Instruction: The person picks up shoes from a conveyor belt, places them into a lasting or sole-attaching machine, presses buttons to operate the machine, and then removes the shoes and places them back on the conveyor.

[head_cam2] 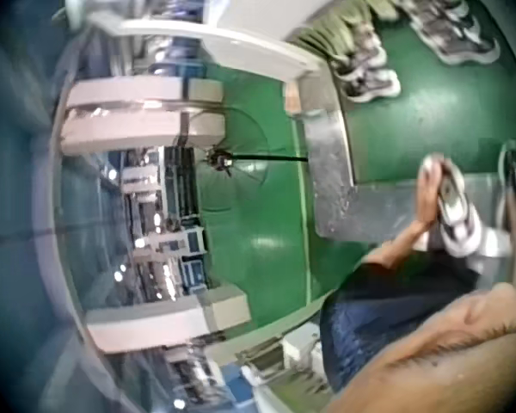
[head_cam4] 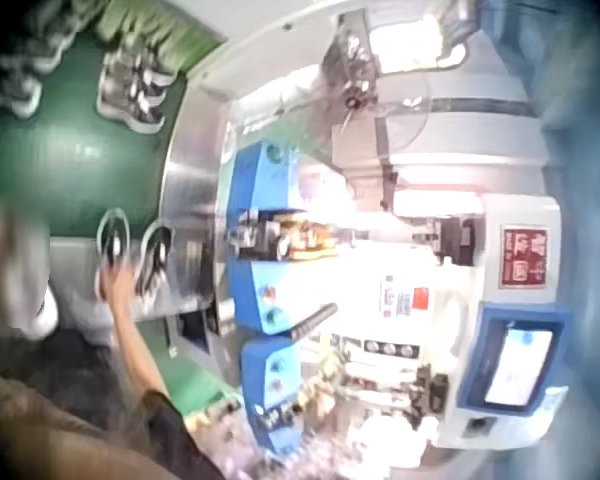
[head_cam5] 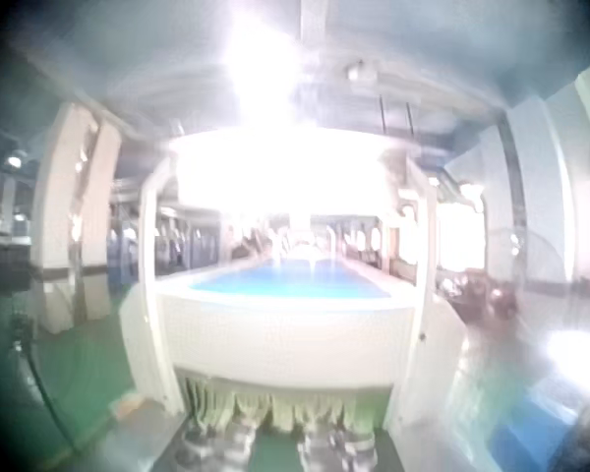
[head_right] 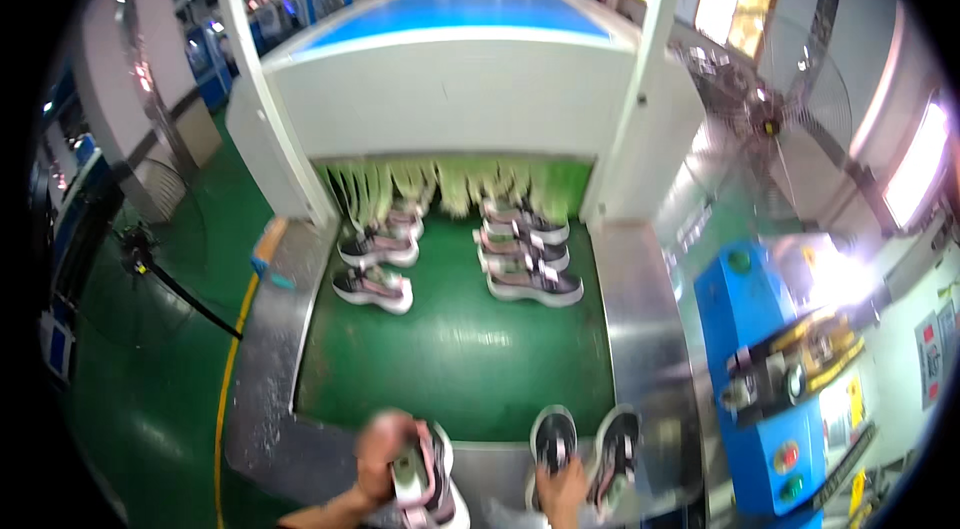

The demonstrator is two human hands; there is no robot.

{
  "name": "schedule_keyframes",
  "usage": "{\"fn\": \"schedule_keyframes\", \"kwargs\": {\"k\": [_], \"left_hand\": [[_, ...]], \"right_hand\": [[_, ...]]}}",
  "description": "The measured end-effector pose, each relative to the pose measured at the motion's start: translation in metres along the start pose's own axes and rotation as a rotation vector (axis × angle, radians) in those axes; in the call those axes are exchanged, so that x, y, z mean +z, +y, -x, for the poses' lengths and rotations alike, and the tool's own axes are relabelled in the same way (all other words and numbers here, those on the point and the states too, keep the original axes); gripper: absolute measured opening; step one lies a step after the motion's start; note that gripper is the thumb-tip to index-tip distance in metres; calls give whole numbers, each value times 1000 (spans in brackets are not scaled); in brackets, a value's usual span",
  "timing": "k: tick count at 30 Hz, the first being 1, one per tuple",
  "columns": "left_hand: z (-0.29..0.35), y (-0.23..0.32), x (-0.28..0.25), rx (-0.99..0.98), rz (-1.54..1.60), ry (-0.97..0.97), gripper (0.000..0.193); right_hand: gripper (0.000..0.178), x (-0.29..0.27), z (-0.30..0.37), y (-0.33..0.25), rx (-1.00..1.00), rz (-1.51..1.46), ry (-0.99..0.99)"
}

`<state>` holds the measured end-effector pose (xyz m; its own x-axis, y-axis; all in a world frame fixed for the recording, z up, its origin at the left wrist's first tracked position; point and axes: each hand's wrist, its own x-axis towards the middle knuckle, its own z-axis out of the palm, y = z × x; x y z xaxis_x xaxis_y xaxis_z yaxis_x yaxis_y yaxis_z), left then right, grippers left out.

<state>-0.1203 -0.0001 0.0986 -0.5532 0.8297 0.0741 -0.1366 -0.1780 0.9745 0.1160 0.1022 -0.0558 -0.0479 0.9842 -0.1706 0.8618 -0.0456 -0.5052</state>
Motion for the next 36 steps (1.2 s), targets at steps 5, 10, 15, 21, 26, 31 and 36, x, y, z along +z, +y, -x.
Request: {"fn": "schedule_keyframes", "kwargs": {"k": [5, 10, 15, 21, 26, 31, 36], "left_hand": [[-48, 8, 21, -216, 366, -185, 26], [-59, 27, 95, -300, 375, -498, 29], [9, 28, 178, -289, 482, -1014, 39], [194, 46, 201, -719, 739, -1588, 41], [326, 89, 155, -1302, 486, -2052, 42], [418, 100, 101, -1659, 303, -2615, 29], [515, 68, 88, -1261, 423, -3084, 18]], "right_hand": [[50, -50, 41, -10, 392, -575, 3], [52, -107, 150, -29, 572, -999, 315], [49, -166, 282, -29, 629, -947, 745], [60, -159, 479, -67, 854, -898, 1210], [63, -65, 610, -162, 1486, -755, 1677], [57, 27, 683, -231, 2155, -19, 1957], [49, 35, 709, -174, 2136, 191, 1886]]}}
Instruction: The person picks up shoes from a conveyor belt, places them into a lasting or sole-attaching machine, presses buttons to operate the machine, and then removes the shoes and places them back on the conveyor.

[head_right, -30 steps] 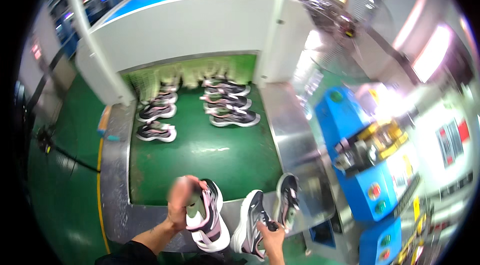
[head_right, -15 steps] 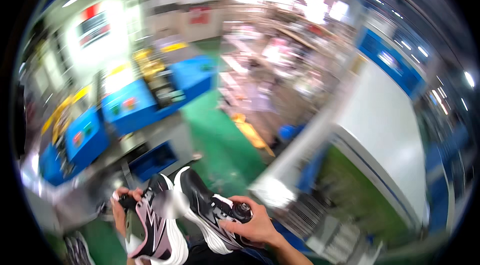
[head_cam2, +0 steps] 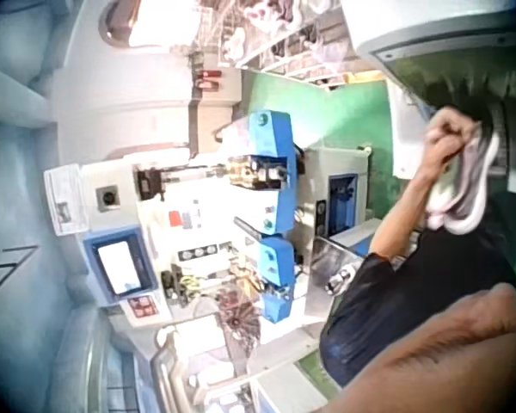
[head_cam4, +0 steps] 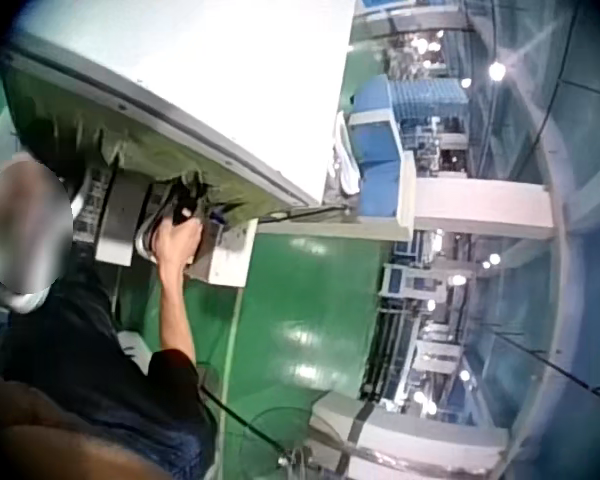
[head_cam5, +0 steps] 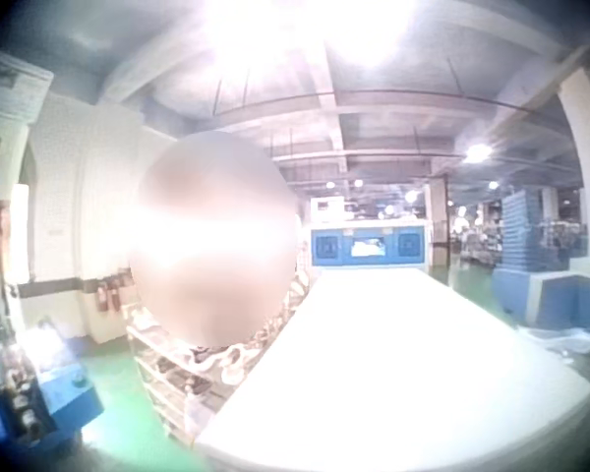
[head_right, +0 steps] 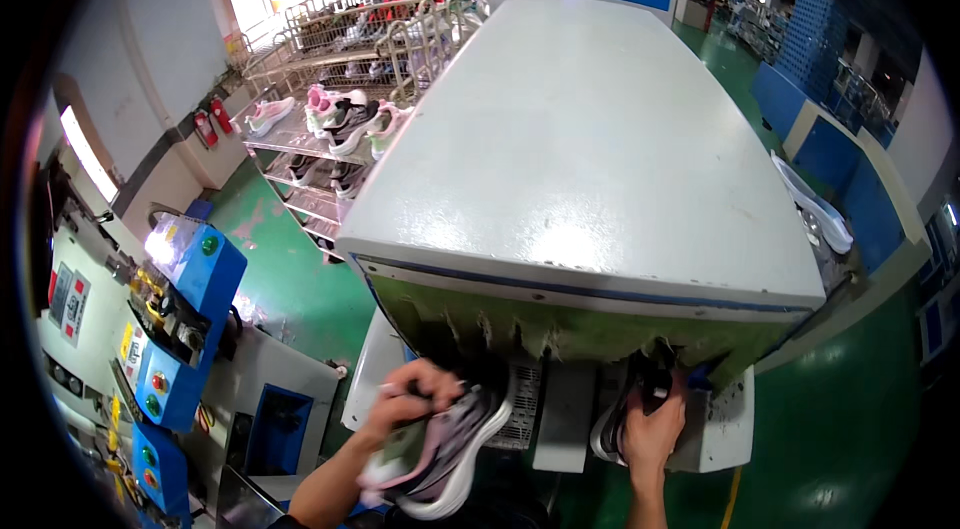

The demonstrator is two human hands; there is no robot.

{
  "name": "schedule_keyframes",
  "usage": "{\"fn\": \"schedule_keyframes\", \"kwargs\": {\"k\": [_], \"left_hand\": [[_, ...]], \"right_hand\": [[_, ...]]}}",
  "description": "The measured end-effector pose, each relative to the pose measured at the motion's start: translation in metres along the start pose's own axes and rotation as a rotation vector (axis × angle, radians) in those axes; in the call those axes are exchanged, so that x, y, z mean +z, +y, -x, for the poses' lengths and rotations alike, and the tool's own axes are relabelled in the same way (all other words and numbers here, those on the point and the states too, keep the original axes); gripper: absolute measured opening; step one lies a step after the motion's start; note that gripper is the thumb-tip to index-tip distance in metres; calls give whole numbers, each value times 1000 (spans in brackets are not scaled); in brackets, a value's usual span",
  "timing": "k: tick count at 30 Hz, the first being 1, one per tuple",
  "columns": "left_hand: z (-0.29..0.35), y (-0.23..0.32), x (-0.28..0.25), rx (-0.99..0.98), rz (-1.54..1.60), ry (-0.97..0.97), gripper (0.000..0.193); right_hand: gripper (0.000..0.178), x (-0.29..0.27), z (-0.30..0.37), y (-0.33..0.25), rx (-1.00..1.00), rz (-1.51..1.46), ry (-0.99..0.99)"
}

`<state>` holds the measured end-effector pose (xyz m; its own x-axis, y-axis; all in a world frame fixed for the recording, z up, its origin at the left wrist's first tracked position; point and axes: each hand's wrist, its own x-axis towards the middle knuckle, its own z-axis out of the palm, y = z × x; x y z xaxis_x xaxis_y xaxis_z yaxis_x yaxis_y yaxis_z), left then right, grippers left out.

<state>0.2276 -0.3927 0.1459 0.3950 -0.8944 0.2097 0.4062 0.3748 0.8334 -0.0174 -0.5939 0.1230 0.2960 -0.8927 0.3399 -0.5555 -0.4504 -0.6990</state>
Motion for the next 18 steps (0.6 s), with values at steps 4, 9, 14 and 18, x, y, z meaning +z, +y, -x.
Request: {"fn": "schedule_keyframes", "kwargs": {"k": [4, 9, 14, 18], "left_hand": [[-48, -53, -10, 11, -637, 121, 29], [27, -25, 27, 377, -699, 252, 39], [220, -32, -4, 353, -789, 800, 26], [359, -26, 10, 210, -906, 1437, 19]], "right_hand": [[30, 22, 9, -39, -214, -246, 309], [19, 57, 82, -163, -392, -832, -99], [28, 114, 213, -184, -782, -538, -607], [23, 148, 251, -250, -1147, -545, -1570]]}}
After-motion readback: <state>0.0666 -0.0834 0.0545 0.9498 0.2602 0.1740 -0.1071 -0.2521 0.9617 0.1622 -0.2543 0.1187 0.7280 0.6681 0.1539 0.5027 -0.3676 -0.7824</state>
